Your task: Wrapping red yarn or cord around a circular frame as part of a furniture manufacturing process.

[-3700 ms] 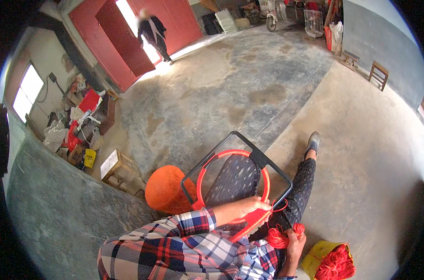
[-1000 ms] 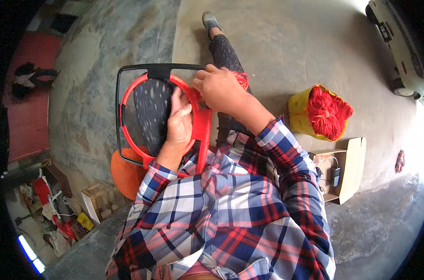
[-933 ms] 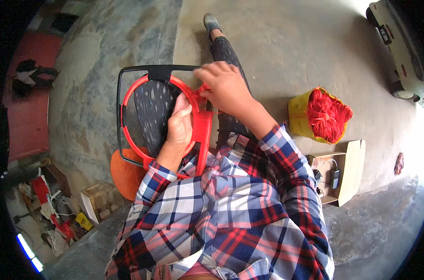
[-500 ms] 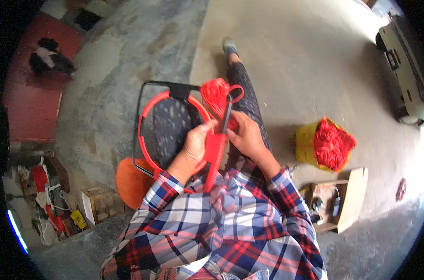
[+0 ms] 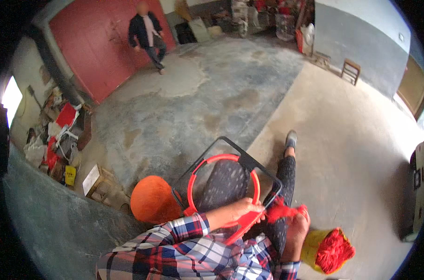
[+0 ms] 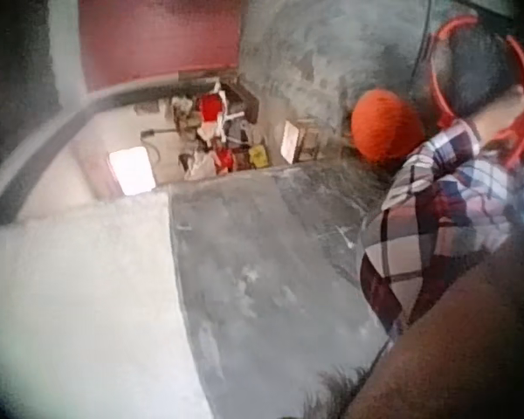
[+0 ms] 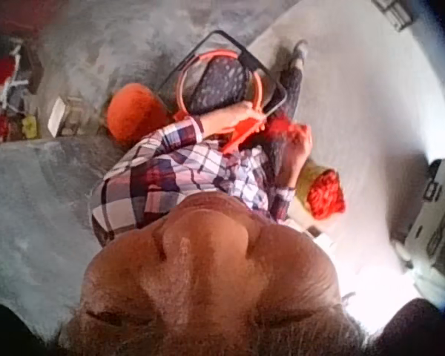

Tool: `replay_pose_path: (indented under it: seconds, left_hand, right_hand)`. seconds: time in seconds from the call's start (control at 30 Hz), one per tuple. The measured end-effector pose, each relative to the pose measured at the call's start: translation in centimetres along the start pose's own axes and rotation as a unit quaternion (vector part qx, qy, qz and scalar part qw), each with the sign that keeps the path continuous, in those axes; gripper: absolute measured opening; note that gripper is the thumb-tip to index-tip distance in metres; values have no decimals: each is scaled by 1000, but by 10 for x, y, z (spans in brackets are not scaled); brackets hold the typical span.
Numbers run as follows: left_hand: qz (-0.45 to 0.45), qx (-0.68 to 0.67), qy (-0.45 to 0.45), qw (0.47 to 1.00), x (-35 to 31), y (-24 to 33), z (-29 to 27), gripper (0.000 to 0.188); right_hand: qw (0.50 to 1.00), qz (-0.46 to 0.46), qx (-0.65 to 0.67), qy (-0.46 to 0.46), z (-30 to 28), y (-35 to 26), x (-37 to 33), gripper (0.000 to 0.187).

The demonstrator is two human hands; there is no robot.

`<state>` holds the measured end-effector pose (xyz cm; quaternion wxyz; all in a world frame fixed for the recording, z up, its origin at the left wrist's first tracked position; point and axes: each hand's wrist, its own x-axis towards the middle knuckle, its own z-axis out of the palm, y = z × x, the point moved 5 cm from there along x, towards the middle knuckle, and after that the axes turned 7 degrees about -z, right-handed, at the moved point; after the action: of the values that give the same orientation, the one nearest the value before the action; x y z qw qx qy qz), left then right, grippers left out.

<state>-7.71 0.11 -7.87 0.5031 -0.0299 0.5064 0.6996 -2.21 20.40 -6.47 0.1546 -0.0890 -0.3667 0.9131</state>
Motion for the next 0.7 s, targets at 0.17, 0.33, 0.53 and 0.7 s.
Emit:
replay_pose_path:
  seconds: [0.17, 0.33, 0.53, 0.7]
  left_hand:
    - [-6, -28, -12, 1000, 0, -3, 0, 20]
    - [-6, -16, -24, 1000, 2, -2, -2, 22]
    - [-4, -20, -34, 999, 3, -2, 0, 22]
    - [9, -23, -47, 999, 3, -1, 2, 21]
  right_hand:
    - [988, -52, 136, -51, -16, -37, -3, 22]
    - [984, 5, 168, -65, -15, -77, -6, 23]
    - [996, -36, -80, 22, 0, -29, -11, 25]
    - [976, 95, -179, -84, 35, 40, -22, 24]
